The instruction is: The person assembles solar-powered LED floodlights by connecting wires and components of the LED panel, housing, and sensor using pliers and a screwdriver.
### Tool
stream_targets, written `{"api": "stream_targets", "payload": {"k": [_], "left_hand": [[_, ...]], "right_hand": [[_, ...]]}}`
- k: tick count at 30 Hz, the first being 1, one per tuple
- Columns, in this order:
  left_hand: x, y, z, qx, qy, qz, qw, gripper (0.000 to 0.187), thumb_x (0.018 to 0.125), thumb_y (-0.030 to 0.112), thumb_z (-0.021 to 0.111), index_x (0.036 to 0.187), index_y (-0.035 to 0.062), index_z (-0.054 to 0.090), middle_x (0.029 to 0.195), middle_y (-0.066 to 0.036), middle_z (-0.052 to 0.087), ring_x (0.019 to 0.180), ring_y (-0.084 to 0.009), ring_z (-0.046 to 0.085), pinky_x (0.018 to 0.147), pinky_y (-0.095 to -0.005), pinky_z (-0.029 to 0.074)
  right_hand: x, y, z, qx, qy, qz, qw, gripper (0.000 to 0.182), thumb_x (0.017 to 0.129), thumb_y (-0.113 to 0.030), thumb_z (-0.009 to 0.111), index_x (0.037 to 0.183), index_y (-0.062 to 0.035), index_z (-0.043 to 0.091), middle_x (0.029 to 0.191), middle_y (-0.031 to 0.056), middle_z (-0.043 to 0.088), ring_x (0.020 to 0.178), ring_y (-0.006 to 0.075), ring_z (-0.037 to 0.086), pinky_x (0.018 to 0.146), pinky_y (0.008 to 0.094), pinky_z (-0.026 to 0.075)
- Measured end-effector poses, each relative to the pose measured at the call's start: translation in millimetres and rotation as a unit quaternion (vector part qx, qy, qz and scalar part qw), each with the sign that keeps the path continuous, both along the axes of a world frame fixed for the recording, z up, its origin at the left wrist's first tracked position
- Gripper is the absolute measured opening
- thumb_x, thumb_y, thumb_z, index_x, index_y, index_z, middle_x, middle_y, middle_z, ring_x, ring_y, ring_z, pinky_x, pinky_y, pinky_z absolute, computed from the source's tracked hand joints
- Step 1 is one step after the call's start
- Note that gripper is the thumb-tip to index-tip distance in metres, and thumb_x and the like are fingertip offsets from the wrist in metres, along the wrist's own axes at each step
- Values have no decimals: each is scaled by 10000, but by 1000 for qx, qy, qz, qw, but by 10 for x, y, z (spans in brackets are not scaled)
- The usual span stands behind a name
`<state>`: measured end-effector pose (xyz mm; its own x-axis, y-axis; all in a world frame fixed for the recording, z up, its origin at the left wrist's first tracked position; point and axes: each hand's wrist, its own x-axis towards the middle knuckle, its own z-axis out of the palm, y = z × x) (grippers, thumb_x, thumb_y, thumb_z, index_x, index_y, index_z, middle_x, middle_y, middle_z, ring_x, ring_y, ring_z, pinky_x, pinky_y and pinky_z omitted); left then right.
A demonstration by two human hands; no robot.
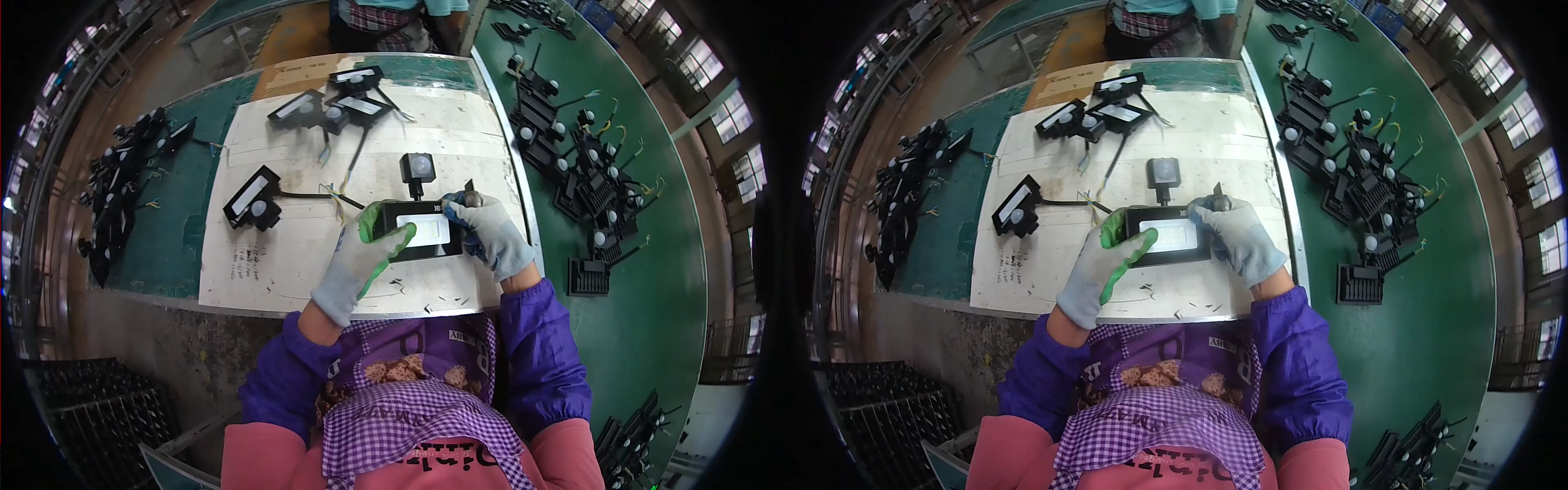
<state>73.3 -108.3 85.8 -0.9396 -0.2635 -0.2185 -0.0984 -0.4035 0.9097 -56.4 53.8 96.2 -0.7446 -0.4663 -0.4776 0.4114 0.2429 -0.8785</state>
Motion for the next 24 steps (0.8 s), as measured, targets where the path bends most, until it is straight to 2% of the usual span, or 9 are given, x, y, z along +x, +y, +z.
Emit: {"api": "stream_targets", "payload": {"k": [2, 6, 9, 12, 15, 17, 18, 22, 24], "left_hand": [[55, 155, 42, 79, 51, 8, 996, 474, 845, 54, 690, 1263, -13, 478, 1079, -61, 587, 917, -91, 577, 749, -226, 499], [250, 529, -27, 14, 82, 95, 992, 627, 878, 91, 661, 1401, 50, 317, 1266, -105, 487, 1068, -165, 564, 883, -279, 497], [306, 711, -244, 111, 162, -5, 980, 560, 922, 199, 603, 1376, 4, 339, 1264, -137, 491, 1145, -222, 523, 956, -359, 474], [198, 772, -338, -63, 139, -38, 988, 556, 907, 154, 629, 1383, 44, 362, 1263, -88, 508, 1149, -173, 517, 926, -289, 470], [179, 731, -452, -251, 157, -25, 955, 525, 873, -23, 553, 1374, 45, 412, 1253, -130, 560, 1082, -227, 587, 909, -291, 484], [70, 716, -434, -523, 154, 45, 837, 545, 844, -93, 496, 1370, 34, 427, 1249, -170, 573, 1072, -289, 602, 919, -337, 489], [39, 714, -428, -511, 167, 38, 843, 610, 795, -133, 457, 1383, 26, 413, 1260, -202, 561, 1099, -347, 584, 939, -391, 481], [99, 692, -330, -441, 248, -22, 862, 529, 874, -48, 507, 1384, 56, 412, 1260, -161, 561, 1078, -282, 598, 920, -340, 493], [152, 705, 51, -93, 107, 17, 990, 501, 871, -64, 535, 1351, 39, 435, 1218, -113, 560, 1051, -208, 578, 886, -309, 500]], "right_hand": [[58, 114, 19, -30, 16, -46, 998, 147, 883, -175, 657, 932, -38, 678, 671, 1, 598, 449, 82, 467, 380, 234, 353], [159, 308, 41, -104, 48, -138, 984, 180, 904, -185, 630, 981, -24, 643, 708, 17, 608, 454, 90, 482, 380, 233, 368], [258, 363, 80, -171, 24, -191, 966, 184, 914, -190, 618, 1009, -32, 611, 709, 15, 605, 461, 77, 501, 380, 211, 382], [461, 329, 213, -174, 27, -207, 962, 146, 919, -217, 619, 944, -74, 605, 655, -24, 586, 429, 40, 487, 367, 173, 378], [659, 302, 183, -165, -15, -235, 958, 135, 921, -225, 616, 931, -90, 606, 623, -40, 557, 404, 44, 444, 347, 181, 337], [728, 335, 6, -180, -18, -238, 954, 185, 905, -199, 635, 1009, -48, 615, 725, 3, 576, 481, 82, 485, 373, 222, 366], [743, 351, -47, -167, -13, -250, 954, 178, 903, -191, 635, 1004, -46, 618, 730, -1, 577, 485, 81, 484, 372, 222, 366], [771, 513, 38, -166, -17, -262, 951, 163, 897, -168, 634, 989, -33, 629, 739, 1, 588, 498, 76, 483, 372, 220, 364], [666, 677, 110, -132, 39, -244, 960, 162, 885, -148, 643, 989, -23, 634, 744, 8, 605, 505, 61, 493, 377, 208, 359]]}}
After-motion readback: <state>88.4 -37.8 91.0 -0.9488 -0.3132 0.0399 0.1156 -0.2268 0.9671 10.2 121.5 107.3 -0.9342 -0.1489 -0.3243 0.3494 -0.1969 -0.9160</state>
